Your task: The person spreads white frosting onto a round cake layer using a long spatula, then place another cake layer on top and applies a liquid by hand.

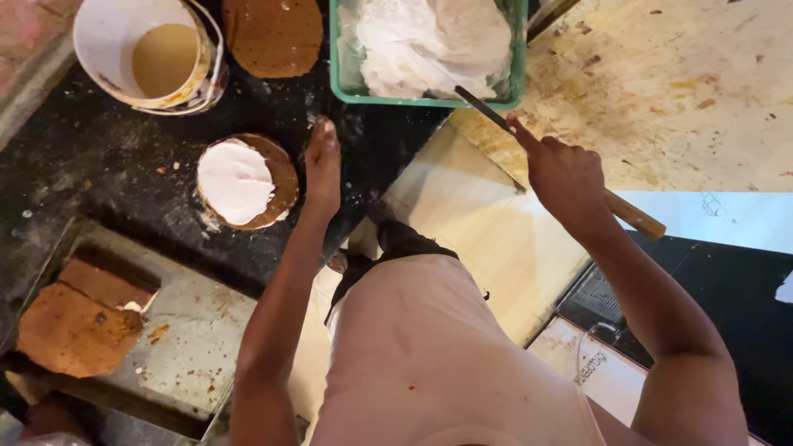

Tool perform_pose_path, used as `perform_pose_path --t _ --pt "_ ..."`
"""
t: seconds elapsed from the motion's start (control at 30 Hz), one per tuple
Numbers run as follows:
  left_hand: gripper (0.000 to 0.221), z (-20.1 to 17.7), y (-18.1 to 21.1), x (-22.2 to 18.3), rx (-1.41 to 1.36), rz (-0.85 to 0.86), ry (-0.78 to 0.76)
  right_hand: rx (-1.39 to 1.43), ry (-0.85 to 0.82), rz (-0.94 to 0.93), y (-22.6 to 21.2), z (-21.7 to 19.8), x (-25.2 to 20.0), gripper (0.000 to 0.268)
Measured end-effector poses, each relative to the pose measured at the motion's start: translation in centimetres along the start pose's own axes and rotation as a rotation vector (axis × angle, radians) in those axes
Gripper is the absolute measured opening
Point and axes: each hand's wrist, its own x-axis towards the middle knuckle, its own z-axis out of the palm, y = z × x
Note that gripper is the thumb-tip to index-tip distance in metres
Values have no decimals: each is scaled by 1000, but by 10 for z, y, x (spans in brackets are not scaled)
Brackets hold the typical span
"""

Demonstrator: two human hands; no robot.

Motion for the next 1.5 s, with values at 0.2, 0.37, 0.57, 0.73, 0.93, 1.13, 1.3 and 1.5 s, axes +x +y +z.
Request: perform_pose_path --t 0.2,0.37,0.57,0.73,0.93,1.13,1.3,1.5 --pt "81 27 -8 32 157 -37 116 74 -76 28 -2 9 34 69" --pt "84 35 -15 36 70 18 74 370 -78 21 -5 31 41 65" --pt "72 36 -23 34 168 36 158 823 -29 -21 16 62 40 51" --pt "69 30 -8 -8 -31 278 141 1103 -288 120 28 85 30 46" --pt "52 -10 11 -92 421 408 522 1491 -401 -5 1 102 4 50" --pt "58 -88 -19 -154 322 710 720 1164 -245 -430 -78 97 11 60" --pt "67 -144 -55 -171 -103 566 665 555 211 -568 -151 93 18 55" --pt "74 -153 -56 -186 -166 501 630 739 -87 -389 -180 91 -8 48"
